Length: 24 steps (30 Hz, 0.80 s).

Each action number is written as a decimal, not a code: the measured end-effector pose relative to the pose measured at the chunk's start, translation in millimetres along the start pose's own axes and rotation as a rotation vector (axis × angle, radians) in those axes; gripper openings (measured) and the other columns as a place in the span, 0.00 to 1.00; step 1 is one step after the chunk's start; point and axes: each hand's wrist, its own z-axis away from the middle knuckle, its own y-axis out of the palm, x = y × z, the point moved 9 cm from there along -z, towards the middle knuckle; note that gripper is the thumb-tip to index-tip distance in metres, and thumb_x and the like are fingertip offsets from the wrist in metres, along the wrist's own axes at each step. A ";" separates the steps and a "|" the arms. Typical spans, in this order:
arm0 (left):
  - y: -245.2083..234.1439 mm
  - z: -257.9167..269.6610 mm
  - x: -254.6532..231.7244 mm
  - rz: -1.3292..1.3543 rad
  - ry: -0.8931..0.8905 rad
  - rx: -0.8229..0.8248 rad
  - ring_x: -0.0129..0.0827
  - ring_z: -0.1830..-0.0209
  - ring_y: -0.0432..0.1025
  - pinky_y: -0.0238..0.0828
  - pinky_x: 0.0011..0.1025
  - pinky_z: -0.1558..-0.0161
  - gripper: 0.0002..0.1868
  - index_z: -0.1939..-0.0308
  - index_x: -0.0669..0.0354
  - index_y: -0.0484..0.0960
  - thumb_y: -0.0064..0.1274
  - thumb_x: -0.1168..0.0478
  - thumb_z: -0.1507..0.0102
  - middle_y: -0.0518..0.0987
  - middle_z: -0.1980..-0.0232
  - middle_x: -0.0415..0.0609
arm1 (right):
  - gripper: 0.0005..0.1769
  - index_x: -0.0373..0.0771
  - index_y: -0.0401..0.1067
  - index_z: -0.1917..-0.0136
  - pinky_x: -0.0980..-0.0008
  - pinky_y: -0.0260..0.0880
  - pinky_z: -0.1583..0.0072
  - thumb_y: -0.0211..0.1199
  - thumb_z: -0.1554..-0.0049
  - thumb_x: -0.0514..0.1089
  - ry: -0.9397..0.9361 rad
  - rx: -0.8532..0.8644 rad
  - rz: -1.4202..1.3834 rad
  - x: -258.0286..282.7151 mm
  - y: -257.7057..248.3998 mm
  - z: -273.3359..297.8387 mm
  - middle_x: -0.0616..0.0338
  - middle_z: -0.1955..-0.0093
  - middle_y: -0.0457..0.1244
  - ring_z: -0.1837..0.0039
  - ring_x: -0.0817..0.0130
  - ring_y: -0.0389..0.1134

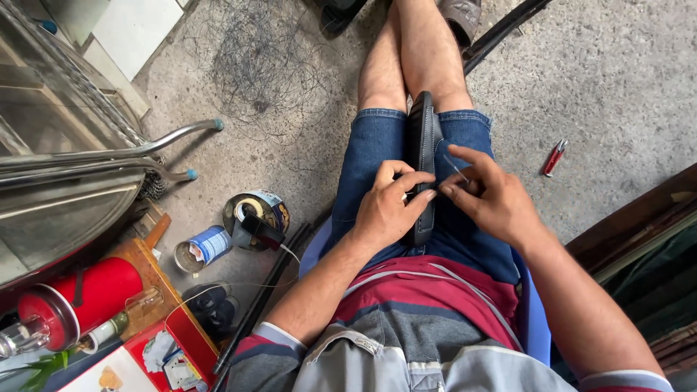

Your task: Hand-stitching the sole of a shoe using a needle and thread in a repair shop environment.

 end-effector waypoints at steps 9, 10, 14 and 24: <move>-13.4 20.7 -6.8 0.019 0.247 -0.263 0.37 0.65 0.74 0.75 0.32 0.68 0.08 0.62 0.40 0.78 0.54 0.62 0.44 0.68 0.63 0.35 | 0.16 0.47 0.64 0.49 0.60 0.65 0.66 0.58 0.51 0.50 -0.287 0.189 0.122 46.3 9.8 0.7 0.56 0.71 0.66 0.68 0.55 0.67; -20.2 29.5 -19.4 -0.016 0.316 -0.318 0.39 0.68 0.74 0.75 0.33 0.72 0.06 0.64 0.42 0.77 0.53 0.61 0.43 0.68 0.63 0.37 | 0.14 0.49 0.63 0.51 0.54 0.64 0.65 0.57 0.50 0.53 -0.364 0.111 0.390 48.7 3.2 -0.4 0.55 0.71 0.64 0.66 0.50 0.66; -8.6 46.0 -18.9 -0.213 0.420 -0.436 0.32 0.68 0.74 0.75 0.25 0.71 0.06 0.64 0.43 0.77 0.53 0.59 0.44 0.67 0.60 0.36 | 0.09 0.49 0.63 0.59 0.61 0.67 0.65 0.56 0.51 0.52 -0.582 -0.037 0.677 63.3 4.2 10.8 0.60 0.75 0.61 0.68 0.59 0.66; -9.0 62.4 -22.9 -0.269 0.528 -0.502 0.36 0.61 0.75 0.75 0.28 0.64 0.09 0.59 0.43 0.77 0.51 0.60 0.43 0.71 0.47 0.45 | 0.09 0.51 0.61 0.59 0.64 0.68 0.66 0.57 0.50 0.52 -0.472 -0.187 0.825 40.6 22.7 23.2 0.65 0.71 0.61 0.66 0.65 0.67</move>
